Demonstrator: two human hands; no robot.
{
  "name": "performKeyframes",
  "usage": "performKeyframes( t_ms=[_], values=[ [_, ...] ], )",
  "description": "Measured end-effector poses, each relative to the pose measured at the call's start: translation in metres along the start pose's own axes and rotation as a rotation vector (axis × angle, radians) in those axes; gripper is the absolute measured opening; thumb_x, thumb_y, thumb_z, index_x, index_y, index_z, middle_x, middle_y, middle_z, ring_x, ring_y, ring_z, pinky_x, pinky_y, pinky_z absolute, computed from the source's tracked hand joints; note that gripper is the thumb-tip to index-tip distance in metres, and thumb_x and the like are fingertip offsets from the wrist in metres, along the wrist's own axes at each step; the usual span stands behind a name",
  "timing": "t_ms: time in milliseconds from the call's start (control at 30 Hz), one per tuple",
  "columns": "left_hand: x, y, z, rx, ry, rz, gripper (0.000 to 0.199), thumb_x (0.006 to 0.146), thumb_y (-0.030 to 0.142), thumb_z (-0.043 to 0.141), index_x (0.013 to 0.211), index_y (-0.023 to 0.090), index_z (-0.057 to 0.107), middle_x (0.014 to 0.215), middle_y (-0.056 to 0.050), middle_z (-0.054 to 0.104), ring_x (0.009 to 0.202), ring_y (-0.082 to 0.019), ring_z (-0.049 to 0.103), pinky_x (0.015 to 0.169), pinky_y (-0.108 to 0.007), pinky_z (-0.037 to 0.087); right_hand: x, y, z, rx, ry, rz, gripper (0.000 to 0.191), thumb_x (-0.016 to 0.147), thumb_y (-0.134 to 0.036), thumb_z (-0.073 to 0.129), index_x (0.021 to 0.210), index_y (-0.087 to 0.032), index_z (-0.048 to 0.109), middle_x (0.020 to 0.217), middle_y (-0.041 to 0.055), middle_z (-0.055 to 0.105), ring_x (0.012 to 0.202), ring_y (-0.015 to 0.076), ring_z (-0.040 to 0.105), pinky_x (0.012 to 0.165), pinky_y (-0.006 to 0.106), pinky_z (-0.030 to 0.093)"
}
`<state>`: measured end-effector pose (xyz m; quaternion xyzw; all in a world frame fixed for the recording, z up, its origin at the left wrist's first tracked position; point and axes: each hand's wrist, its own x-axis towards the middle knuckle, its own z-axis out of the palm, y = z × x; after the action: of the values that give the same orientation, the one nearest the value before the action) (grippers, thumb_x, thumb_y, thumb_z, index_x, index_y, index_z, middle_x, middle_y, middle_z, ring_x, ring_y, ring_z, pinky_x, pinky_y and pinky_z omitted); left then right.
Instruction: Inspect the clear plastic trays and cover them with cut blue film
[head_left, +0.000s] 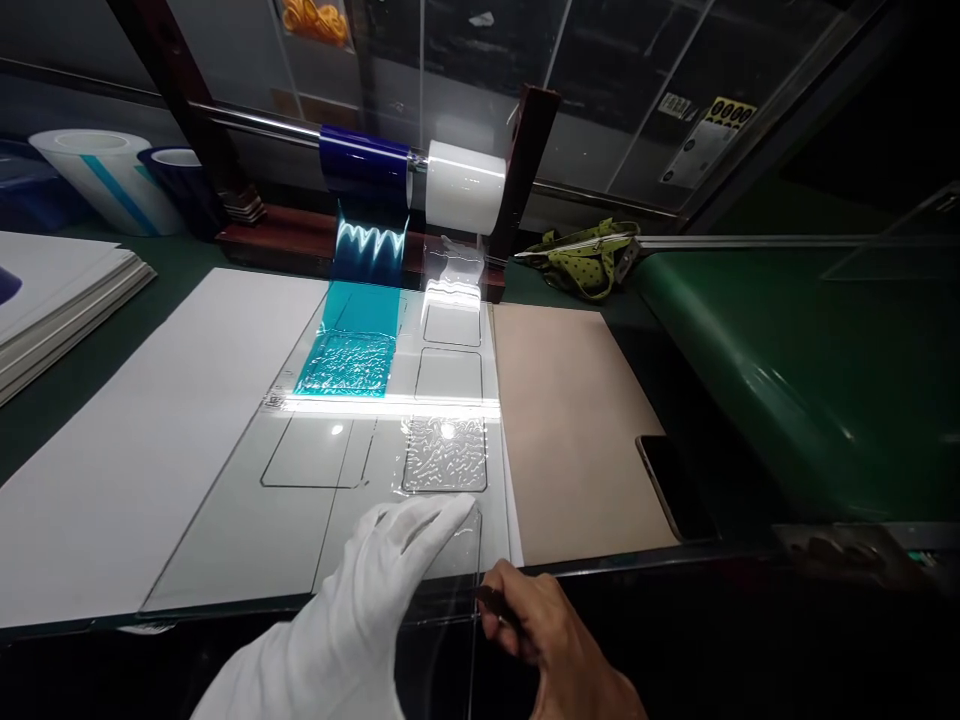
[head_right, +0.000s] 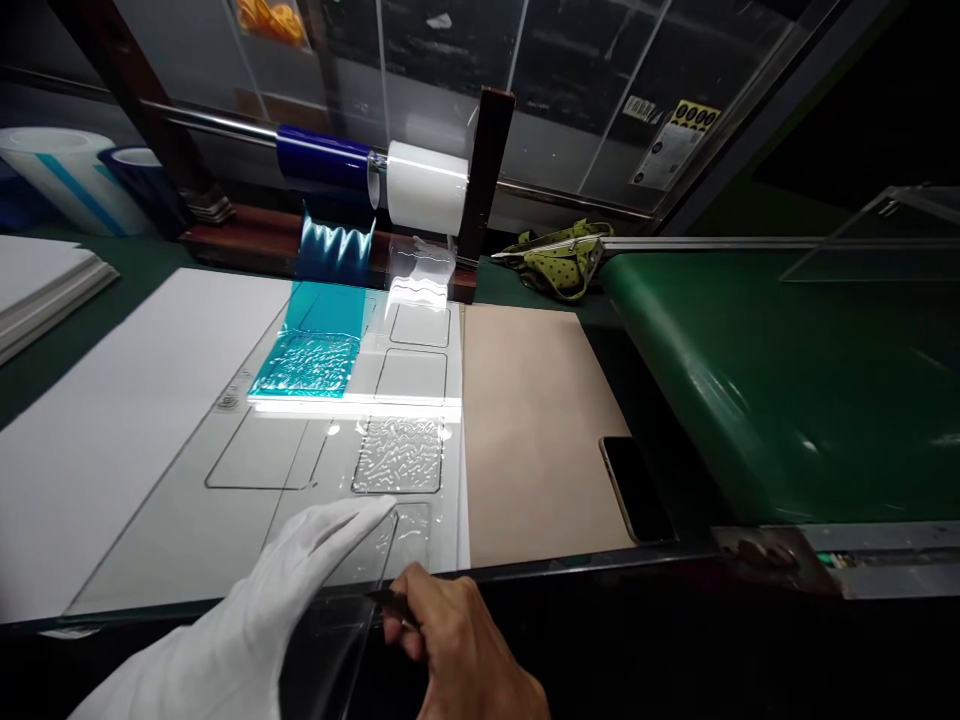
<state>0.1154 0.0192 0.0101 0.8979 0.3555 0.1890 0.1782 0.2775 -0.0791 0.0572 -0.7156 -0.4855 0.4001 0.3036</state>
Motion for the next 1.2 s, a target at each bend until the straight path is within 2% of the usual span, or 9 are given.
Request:
performKeyframes(
  t_ms=[100, 200, 367, 433, 700, 900, 1000, 1133, 1200],
  values=[
    [0.0, -0.003, 0.005, -0.009, 0.009, 0.039, 0.083, 0.083, 0.016, 0.044, 0.15, 0.04, 0.001, 0.129, -0.003, 0.056, 0.11, -0.024, 0.056, 0.092, -0.04, 0.049, 0.003, -0.001, 0.001, 0.005, 0.004, -0.027, 0.065, 0.053, -0.083, 0.065, 0.079, -0.024, 0.058, 0.073, -0.0001, 0.057, 0.061, 0.0131, 0.051, 0.051, 0.022, 0.042],
    [-0.001, -0.001, -0.004, -0.025, 0.007, 0.069, 0.082, 0.084, 0.017, 0.043, 0.15, 0.039, 0.0, 0.128, -0.003, 0.057, 0.111, -0.023, 0.057, 0.093, -0.04, 0.049, 0.006, 0.004, 0.001, -0.002, -0.043, -0.072, 0.068, 0.054, -0.088, 0.059, 0.077, -0.024, 0.057, 0.071, 0.0, 0.057, 0.059, 0.0127, 0.049, 0.051, 0.022, 0.042],
    [0.001, 0.012, -0.038, -0.162, -0.276, 0.046, 0.092, 0.075, 0.038, 0.062, 0.152, 0.027, 0.011, 0.149, -0.009, 0.037, 0.132, -0.033, 0.04, 0.11, -0.047, 0.037, 0.007, 0.022, 0.001, -0.031, -0.05, -0.162, 0.066, 0.056, -0.086, 0.059, 0.076, -0.024, 0.057, 0.069, 0.0003, 0.057, 0.058, 0.0132, 0.048, 0.048, 0.022, 0.041],
    [0.005, 0.016, -0.042, -0.199, -0.303, 0.037, 0.096, 0.072, 0.044, 0.066, 0.151, 0.027, 0.013, 0.148, -0.01, 0.038, 0.131, -0.033, 0.041, 0.111, -0.049, 0.036, 0.007, 0.031, 0.002, -0.042, -0.009, -0.189, 0.065, 0.056, -0.083, 0.064, 0.08, -0.023, 0.058, 0.07, 0.0008, 0.057, 0.059, 0.0135, 0.049, 0.048, 0.021, 0.043],
    [0.026, 0.017, -0.029, -0.41, -0.354, 0.087, 0.112, 0.06, 0.061, 0.07, 0.15, 0.031, 0.011, 0.144, -0.01, 0.037, 0.129, -0.036, 0.04, 0.108, -0.055, 0.037, 0.014, 0.047, -0.006, -0.035, -0.018, -0.307, 0.071, 0.06, -0.092, 0.046, 0.072, -0.022, 0.049, 0.063, -0.0015, 0.049, 0.056, 0.0114, 0.043, 0.049, 0.021, 0.041],
    [0.036, 0.022, -0.029, -0.407, -0.377, 0.108, 0.112, 0.06, 0.058, 0.071, 0.149, 0.034, 0.008, 0.142, -0.01, 0.035, 0.13, -0.035, 0.037, 0.111, -0.058, 0.029, 0.019, 0.038, -0.019, -0.024, 0.015, -0.21, 0.075, 0.047, -0.091, 0.059, 0.073, -0.023, 0.041, 0.066, -0.0045, 0.041, 0.056, 0.0092, 0.036, 0.046, 0.02, 0.035],
    [0.038, 0.023, -0.028, -0.376, -0.37, 0.102, 0.111, 0.06, 0.061, 0.07, 0.149, 0.034, 0.009, 0.143, -0.01, 0.035, 0.13, -0.037, 0.036, 0.111, -0.059, 0.028, 0.022, 0.039, -0.019, -0.016, 0.014, -0.252, 0.077, 0.047, -0.094, 0.055, 0.073, -0.023, 0.039, 0.065, -0.0045, 0.042, 0.055, 0.0091, 0.036, 0.045, 0.019, 0.035],
    [0.041, 0.024, -0.028, -0.35, -0.378, 0.12, 0.116, 0.055, 0.065, 0.07, 0.15, 0.032, 0.011, 0.143, -0.011, 0.037, 0.128, -0.038, 0.037, 0.109, -0.06, 0.031, 0.021, 0.053, -0.014, -0.018, 0.013, -0.316, 0.078, 0.048, -0.095, 0.051, 0.074, -0.022, 0.047, 0.063, -0.0037, 0.044, 0.054, 0.0101, 0.04, 0.044, 0.02, 0.037],
    [0.042, 0.026, -0.03, -0.33, -0.386, 0.115, 0.115, 0.055, 0.059, 0.073, 0.15, 0.031, 0.013, 0.143, -0.011, 0.038, 0.128, -0.037, 0.039, 0.109, -0.056, 0.033, 0.017, 0.064, -0.012, -0.014, 0.053, -0.309, 0.082, 0.048, -0.093, 0.055, 0.085, -0.02, 0.057, 0.069, 0.0003, 0.054, 0.058, 0.0128, 0.049, 0.048, 0.021, 0.044]
  ],
)
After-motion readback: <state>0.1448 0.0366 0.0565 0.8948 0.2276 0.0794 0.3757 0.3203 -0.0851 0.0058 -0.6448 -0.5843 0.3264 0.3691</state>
